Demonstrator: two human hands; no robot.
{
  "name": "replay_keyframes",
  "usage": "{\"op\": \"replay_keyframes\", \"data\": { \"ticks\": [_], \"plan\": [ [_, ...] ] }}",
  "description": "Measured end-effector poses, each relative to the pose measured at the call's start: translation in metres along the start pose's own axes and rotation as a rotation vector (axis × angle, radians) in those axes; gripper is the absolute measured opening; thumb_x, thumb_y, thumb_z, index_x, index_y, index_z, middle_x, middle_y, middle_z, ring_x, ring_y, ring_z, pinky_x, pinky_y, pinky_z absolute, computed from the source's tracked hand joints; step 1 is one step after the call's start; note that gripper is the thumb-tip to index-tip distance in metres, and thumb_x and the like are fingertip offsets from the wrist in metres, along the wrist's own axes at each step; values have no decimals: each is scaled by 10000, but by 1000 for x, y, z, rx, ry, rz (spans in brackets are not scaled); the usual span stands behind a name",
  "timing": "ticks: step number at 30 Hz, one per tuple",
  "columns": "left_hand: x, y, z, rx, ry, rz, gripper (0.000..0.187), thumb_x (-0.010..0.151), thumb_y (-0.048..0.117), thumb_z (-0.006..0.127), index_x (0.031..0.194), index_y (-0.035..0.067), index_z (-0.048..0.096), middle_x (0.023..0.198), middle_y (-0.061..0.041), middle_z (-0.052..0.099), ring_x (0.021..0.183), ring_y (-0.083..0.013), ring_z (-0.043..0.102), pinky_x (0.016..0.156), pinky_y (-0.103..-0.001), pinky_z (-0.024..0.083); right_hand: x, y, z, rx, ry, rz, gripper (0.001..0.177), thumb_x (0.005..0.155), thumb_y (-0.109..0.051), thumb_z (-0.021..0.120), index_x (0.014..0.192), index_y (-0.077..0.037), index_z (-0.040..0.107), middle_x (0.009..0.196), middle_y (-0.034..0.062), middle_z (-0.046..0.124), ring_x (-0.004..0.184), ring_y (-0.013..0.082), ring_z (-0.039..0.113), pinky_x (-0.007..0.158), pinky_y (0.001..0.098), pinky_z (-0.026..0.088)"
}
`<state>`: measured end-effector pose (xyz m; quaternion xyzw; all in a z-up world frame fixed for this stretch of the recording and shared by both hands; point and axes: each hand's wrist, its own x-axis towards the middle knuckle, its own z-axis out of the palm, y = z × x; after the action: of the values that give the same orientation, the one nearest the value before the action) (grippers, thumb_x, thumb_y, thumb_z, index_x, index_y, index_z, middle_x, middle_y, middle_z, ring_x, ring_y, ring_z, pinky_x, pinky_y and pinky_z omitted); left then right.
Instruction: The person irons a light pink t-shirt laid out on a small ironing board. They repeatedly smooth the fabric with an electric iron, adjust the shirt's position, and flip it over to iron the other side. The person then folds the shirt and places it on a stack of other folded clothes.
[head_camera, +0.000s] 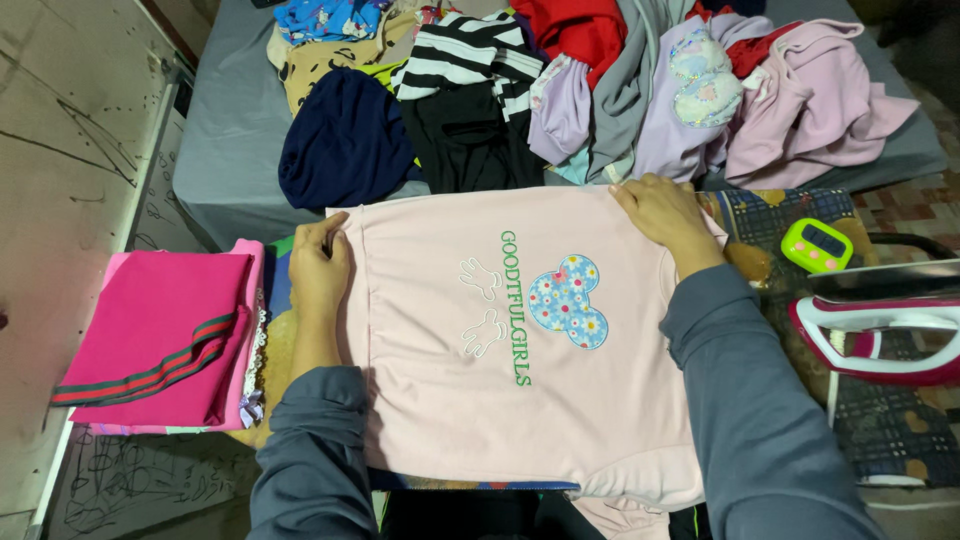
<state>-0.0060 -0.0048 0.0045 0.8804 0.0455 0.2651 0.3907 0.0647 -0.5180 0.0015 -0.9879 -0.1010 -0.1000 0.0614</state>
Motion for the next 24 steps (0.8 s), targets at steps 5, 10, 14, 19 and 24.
{"op": "replay_keyframes", "data": {
  "ticks": [5,10,14,19,24],
  "plan": [
    [0,14,-5,32,-6,-44,256,967,150,665,1192,211,772,1056,-54,650,941,-239,657,838,-360,515,22,-7,9,-55,-260,249,713,1050,-638,286,1035,-124,780,1011,192,761,1023,387,682,996,613,372],
    [1,13,-4,39,-75,-178,279,968,249,643,1225,246,753,1110,-22,658,992,-228,659,880,-363,507,14,-4,9,48,-114,170,559,1082,-540,385,1144,-122,750,1095,161,740,1127,363,655,1018,567,420],
    [7,-1,0,216,-201,-83,410,951,346,655,1354,282,694,1219,-32,621,1171,-271,586,964,-434,465,-14,-3,-10,199,85,50,453,992,-430,612,1314,-121,684,1247,173,641,1214,370,575,1085,550,359],
    [11,-28,-1,203,-333,-2,624,905,398,690,1493,245,548,1377,-134,534,1265,-347,516,1032,-461,431,-91,-10,-51,280,162,-6,490,952,-341,697,1361,-80,628,1343,203,566,1273,415,535,1068,478,431],
    [-36,-27,-39,142,-327,166,751,861,311,758,1531,107,486,1372,-256,501,1266,-441,477,1050,-475,411,-188,-30,-88,141,171,132,561,903,-338,729,1388,-77,624,1264,211,583,1162,425,576,942,473,488]
  ]
}}
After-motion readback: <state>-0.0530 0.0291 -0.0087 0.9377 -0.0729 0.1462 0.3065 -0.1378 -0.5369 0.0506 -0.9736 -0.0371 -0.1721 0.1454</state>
